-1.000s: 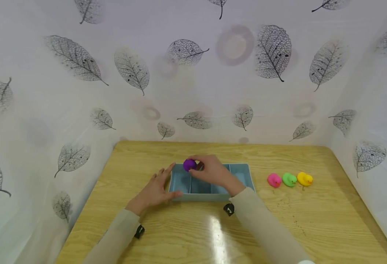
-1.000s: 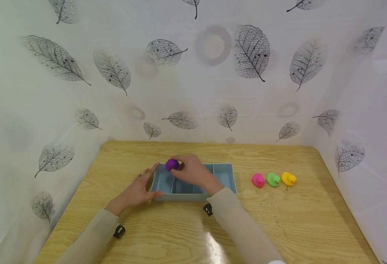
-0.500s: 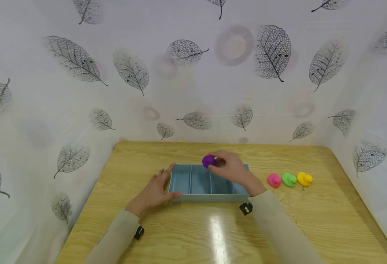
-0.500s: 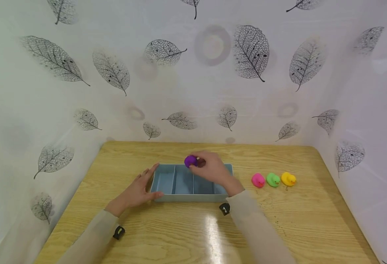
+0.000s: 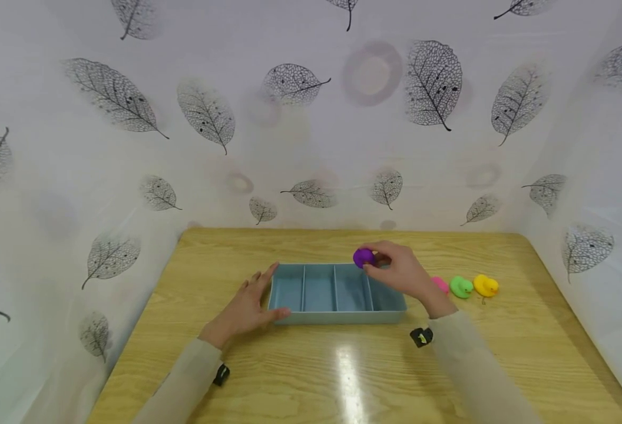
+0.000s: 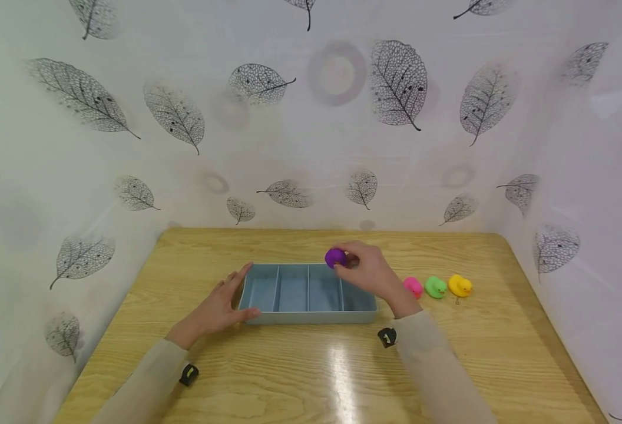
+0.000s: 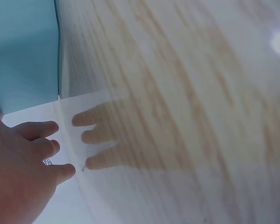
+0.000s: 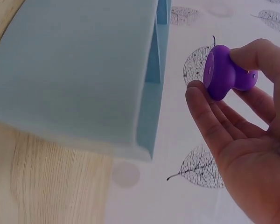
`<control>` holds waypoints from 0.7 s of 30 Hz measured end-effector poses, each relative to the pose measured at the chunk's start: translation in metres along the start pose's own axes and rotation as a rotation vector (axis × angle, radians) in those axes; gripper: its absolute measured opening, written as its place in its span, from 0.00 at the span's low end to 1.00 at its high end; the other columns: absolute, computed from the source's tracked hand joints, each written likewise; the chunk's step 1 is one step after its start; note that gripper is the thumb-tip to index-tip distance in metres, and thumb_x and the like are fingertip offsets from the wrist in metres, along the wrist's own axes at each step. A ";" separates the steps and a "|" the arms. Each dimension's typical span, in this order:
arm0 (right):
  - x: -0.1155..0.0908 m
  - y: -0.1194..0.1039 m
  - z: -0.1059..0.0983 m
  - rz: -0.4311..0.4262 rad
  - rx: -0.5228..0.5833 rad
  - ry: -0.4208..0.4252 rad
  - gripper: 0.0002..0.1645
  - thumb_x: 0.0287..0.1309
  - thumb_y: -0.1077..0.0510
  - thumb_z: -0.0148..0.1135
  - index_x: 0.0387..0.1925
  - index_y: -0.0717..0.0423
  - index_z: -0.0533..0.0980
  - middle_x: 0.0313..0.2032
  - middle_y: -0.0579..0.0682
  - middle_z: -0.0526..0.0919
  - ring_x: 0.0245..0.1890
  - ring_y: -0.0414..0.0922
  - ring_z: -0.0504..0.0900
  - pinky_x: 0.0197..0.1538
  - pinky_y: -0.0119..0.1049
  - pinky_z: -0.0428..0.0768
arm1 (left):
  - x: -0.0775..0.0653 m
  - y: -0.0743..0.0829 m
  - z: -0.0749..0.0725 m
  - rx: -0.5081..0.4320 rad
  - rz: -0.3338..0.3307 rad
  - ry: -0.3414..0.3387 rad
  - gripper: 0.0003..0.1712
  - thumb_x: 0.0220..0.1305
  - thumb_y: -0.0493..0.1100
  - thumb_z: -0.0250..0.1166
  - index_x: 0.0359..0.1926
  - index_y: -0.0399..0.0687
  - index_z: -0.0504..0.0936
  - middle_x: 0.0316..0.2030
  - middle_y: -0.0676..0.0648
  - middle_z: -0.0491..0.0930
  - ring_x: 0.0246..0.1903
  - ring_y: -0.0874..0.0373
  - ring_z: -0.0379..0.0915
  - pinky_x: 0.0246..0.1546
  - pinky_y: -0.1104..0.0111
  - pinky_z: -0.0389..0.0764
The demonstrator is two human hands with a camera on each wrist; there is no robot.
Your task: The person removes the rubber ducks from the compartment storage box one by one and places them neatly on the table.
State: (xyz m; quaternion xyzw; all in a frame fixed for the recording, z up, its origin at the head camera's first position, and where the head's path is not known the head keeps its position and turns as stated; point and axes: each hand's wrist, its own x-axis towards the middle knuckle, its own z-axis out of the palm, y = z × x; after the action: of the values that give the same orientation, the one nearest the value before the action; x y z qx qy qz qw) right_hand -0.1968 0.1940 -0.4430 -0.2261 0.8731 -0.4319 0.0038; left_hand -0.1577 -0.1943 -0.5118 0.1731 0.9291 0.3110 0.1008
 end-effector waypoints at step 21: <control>-0.040 0.031 -0.055 0.118 -0.085 0.063 0.26 0.67 0.60 0.70 0.65 0.58 0.80 0.56 0.63 0.87 0.47 0.55 0.89 0.50 0.32 0.88 | 0.000 -0.001 -0.001 -0.008 0.018 -0.003 0.64 0.63 0.73 0.67 0.87 0.65 0.40 0.83 0.41 0.55 0.82 0.31 0.42 0.79 0.32 0.45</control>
State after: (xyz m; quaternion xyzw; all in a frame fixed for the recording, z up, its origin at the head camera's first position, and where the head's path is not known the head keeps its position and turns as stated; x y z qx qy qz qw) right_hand -0.1839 0.2672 -0.4395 -0.1604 0.9021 -0.4005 -0.0079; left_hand -0.1579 -0.1954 -0.5119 0.1813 0.9260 0.3155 0.1000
